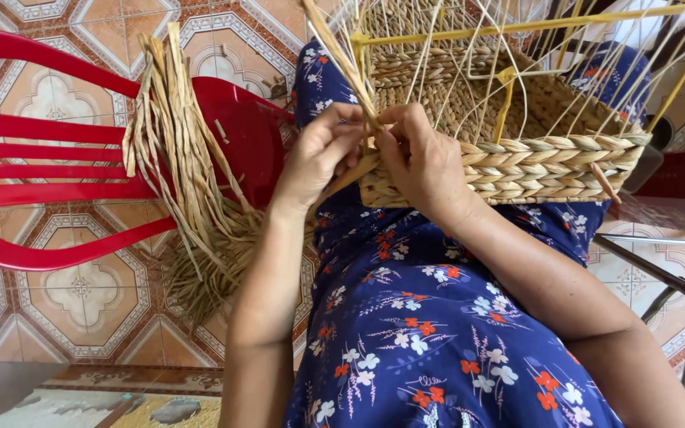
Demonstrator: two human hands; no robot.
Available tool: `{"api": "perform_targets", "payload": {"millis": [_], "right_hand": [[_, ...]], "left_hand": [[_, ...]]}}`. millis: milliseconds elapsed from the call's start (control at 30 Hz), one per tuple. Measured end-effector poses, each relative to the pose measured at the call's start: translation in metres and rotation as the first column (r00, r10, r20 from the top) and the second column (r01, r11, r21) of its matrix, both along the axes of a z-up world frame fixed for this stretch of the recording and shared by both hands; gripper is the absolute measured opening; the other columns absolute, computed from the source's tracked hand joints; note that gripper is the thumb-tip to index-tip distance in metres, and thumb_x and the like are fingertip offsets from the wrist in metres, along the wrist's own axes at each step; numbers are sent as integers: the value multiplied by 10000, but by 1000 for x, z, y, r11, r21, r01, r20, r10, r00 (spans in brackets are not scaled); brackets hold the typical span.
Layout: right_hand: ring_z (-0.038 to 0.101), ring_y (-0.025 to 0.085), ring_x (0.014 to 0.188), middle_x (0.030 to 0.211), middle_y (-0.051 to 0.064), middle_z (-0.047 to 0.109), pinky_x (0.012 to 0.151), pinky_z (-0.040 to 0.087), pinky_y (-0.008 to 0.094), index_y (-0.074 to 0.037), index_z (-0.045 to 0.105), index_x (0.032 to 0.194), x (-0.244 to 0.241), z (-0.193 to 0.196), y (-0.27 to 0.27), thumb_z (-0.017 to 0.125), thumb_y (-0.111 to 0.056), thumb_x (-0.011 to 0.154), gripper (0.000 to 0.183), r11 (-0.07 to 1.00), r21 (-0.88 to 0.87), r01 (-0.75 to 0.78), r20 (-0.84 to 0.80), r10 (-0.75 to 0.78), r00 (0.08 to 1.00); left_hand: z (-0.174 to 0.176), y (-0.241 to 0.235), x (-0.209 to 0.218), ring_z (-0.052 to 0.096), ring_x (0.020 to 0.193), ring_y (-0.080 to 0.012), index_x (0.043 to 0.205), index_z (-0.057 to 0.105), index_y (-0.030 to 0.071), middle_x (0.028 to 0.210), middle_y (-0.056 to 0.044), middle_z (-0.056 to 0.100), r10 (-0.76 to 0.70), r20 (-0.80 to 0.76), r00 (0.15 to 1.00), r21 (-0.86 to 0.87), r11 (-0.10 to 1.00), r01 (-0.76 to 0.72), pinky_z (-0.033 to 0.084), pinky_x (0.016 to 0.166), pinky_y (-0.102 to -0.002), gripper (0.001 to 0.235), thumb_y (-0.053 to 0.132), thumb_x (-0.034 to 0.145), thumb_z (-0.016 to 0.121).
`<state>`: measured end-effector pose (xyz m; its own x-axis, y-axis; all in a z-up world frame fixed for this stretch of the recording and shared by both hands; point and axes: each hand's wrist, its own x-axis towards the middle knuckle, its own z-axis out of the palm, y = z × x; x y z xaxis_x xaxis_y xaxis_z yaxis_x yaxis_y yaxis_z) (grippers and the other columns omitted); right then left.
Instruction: The person weaves a basket by hand, interlacing dried plant fibers around a rectangular frame. They pull fibers from a pile on a red chair, thread them through the vertical supports, and press the woven rows together while rotating the frame.
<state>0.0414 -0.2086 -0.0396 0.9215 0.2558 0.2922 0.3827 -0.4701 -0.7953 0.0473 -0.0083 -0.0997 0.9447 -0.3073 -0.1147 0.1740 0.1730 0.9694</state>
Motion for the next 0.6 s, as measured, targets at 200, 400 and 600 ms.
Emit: {"api": "perform_targets", "payload": {"millis": [200, 400, 600], "right_hand": [[711, 285, 646, 842, 132, 718, 575, 567, 410, -52, 663, 953, 12, -11, 3, 673, -105, 949, 54, 955, -296, -28, 102, 60, 993], [708, 302, 698, 852, 129, 705, 608, 565, 431, -60, 691, 955, 10, -10, 3, 657, -129, 1013, 97, 879, -468, -92, 4, 106, 994], [667, 102, 693, 1084, 91, 750, 605, 581, 245, -20, 648, 1206, 1, 6, -18, 550, 39, 1039, 202, 968, 225, -109, -194, 153, 969]], "left_hand": [[38, -16, 8, 529, 623, -10, 1465, 530, 203, 1288, 31, 737, -8, 30, 1000, -68, 998, 10, 463, 565, -154, 385, 253, 1084, 500], [-24, -9, 7, 520, 619, -54, 1178, 679, 81, 1000, 2, 722, 210, -137, 968, -277, 930, -241, 421, 526, -208, 156, 156, 1067, 599], [-30, -14, -31, 417, 547, -39, 1220, 660, 110, 699, 75, 513, 277, 86, 957, -35, 961, -275, 360, 495, -226, 239, 246, 1025, 684]]}}
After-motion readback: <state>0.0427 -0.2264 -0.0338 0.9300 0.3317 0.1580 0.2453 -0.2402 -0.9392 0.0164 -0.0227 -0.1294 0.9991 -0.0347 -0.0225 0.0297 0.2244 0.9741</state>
